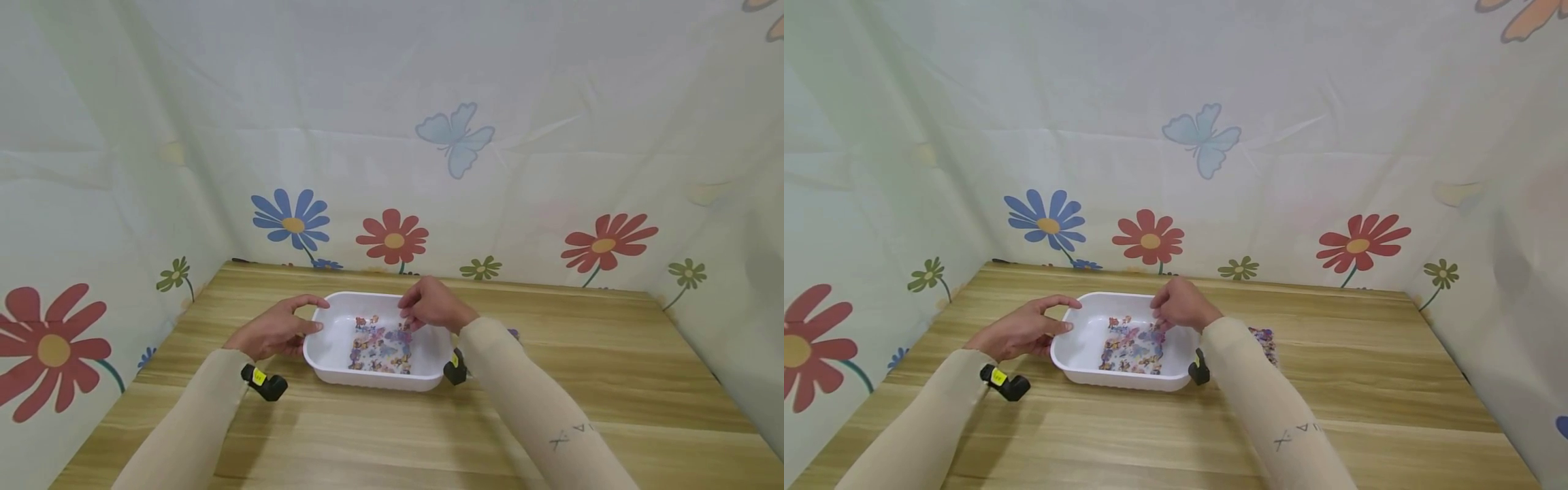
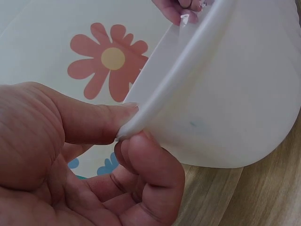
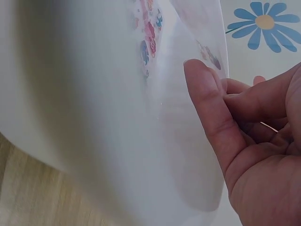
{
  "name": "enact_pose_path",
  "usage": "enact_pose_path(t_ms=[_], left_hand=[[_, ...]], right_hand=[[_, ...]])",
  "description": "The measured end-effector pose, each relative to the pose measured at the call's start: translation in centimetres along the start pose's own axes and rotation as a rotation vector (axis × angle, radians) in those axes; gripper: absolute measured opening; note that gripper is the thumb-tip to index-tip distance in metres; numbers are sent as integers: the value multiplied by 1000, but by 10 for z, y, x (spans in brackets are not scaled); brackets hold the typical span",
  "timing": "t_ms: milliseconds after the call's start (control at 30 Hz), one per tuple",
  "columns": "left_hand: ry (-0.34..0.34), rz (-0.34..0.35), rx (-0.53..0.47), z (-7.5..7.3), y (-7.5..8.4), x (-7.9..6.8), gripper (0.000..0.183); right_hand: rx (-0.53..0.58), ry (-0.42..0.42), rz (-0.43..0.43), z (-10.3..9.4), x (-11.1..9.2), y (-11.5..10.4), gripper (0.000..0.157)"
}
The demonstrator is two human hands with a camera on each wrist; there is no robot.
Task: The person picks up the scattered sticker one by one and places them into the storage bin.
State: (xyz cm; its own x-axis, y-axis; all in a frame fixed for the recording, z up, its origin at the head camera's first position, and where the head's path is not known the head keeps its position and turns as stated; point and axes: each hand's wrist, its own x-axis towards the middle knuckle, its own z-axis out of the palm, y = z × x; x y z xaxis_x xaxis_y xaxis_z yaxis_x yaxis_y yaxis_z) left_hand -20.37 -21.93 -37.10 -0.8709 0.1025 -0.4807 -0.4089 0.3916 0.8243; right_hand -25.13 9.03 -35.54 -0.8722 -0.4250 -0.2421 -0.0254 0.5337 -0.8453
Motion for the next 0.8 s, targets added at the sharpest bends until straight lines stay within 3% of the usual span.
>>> enact_pose_path(t_ms=[800], left_hand=[[-11,25,21,-1,-2,2,53]], right_hand=[[-77,-16,25,2,7,-7,25]])
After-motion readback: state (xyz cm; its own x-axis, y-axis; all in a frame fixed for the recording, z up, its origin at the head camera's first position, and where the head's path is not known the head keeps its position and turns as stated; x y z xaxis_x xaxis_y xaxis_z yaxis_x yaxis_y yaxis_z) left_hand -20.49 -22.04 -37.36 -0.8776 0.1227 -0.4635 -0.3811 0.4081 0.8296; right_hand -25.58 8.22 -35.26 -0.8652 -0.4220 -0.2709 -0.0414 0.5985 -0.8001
